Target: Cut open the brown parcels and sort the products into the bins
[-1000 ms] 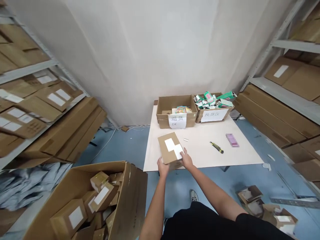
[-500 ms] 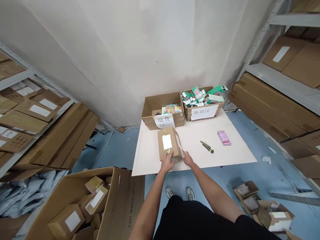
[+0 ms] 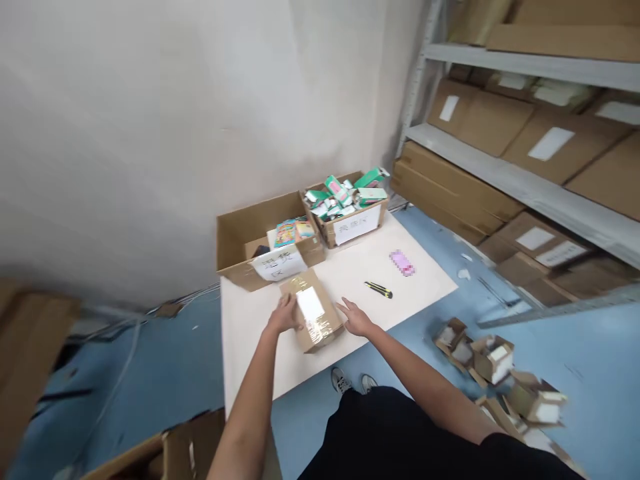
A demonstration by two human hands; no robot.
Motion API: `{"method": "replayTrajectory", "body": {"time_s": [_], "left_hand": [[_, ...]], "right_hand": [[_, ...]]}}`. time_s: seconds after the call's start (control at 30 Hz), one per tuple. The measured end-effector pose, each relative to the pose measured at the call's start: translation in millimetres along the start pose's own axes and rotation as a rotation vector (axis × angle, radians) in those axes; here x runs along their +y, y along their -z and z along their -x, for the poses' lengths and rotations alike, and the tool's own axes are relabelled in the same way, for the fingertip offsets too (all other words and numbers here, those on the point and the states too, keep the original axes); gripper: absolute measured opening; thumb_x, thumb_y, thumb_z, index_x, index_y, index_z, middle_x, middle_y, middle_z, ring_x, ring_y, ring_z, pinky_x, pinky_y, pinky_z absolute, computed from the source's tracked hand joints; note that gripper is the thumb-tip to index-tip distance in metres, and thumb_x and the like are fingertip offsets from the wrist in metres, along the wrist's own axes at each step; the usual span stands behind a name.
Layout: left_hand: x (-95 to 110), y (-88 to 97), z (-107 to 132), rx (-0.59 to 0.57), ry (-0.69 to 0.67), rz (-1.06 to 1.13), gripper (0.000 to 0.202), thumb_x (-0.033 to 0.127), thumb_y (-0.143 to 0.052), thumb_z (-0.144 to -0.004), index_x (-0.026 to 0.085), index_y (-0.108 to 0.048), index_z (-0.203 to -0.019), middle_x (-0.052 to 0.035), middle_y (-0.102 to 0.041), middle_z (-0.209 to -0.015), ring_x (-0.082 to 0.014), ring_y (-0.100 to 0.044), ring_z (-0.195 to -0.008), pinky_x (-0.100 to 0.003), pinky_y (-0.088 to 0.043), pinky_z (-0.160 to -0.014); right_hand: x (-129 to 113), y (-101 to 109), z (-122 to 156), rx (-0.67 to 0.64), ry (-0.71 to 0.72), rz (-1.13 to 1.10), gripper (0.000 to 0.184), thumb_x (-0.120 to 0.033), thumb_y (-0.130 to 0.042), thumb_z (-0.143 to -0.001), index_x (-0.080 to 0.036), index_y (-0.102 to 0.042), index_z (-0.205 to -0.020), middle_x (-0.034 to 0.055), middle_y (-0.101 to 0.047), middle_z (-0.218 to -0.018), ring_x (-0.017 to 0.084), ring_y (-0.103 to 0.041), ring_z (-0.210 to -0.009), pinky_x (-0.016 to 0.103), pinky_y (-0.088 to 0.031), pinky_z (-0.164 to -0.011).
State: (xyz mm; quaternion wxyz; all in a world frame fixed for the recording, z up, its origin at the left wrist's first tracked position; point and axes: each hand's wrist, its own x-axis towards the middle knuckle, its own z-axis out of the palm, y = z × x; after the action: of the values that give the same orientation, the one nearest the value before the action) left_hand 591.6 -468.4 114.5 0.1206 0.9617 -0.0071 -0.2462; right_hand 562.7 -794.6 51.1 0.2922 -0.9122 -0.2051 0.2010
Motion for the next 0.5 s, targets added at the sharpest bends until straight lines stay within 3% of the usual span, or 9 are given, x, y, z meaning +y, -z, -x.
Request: {"method": "replayTrajectory", "body": {"time_s": [0.07, 0.13, 0.27, 0.5], "left_hand": [[-11.7, 0.6, -19.5, -0.069, -0.038, -0.053, 0.137, 0.047, -0.089, -0.055, 0.022, -0.018, -0.169, -0.0189, -0.005, -0.179, -0.0419, -0.003, -0.165, -0.052, -0.032, -0.125], [-18.4, -5.0, -30.6, -0.069, -0.047, -0.123, 0.136, 0.05, -0.088, -0.056, 0.022, -0.017, -0.17, -0.0171, -0.003, -0.179, -0.0419, 0.001, -0.165, -0.055, -0.029, -0.126], [-17.3, -16.3, -28.8, -0.045, -0.013, -0.169, 0.128, 0.059, -0.082, -0.064, 0.027, -0.018, -0.17, -0.0107, -0.002, -0.18, -0.042, 0.003, -0.165, -0.059, -0.03, -0.125], [16.4, -24.6, -20.5, -0.049, 0.076, -0.181, 0.127, 0.066, -0.079, -0.067, 0.029, -0.015, -0.171, -0.0089, -0.002, -0.181, -0.0393, 0.008, -0.165, -0.063, -0.021, -0.128]], "right_hand": [[16.1, 15.7, -0.6, 0.052, -0.092, 0.01, 0.087, -0.01, -0.058, -0.086, -0.029, -0.033, -0.168, 0.0102, -0.021, -0.177, 0.032, -0.031, -0.157, 0.048, -0.036, -0.123], [38.4, 32.1, 0.2, 0.111, -0.197, 0.015, 0.083, -0.013, -0.058, -0.089, -0.029, -0.034, -0.167, 0.0108, -0.023, -0.176, 0.032, -0.031, -0.157, 0.049, -0.036, -0.123], [94.0, 59.0, 0.7, 0.187, -0.395, 0.018, 0.075, -0.019, -0.056, -0.093, -0.023, -0.038, -0.166, 0.0124, -0.03, -0.174, 0.033, -0.035, -0.155, 0.048, -0.037, -0.122], [179.9, 71.8, -28.3, 0.025, -0.636, 0.048, 0.067, -0.029, -0.054, -0.099, -0.031, -0.04, -0.164, 0.0081, -0.059, -0.153, 0.03, -0.057, -0.132, 0.04, -0.048, -0.107]]}}
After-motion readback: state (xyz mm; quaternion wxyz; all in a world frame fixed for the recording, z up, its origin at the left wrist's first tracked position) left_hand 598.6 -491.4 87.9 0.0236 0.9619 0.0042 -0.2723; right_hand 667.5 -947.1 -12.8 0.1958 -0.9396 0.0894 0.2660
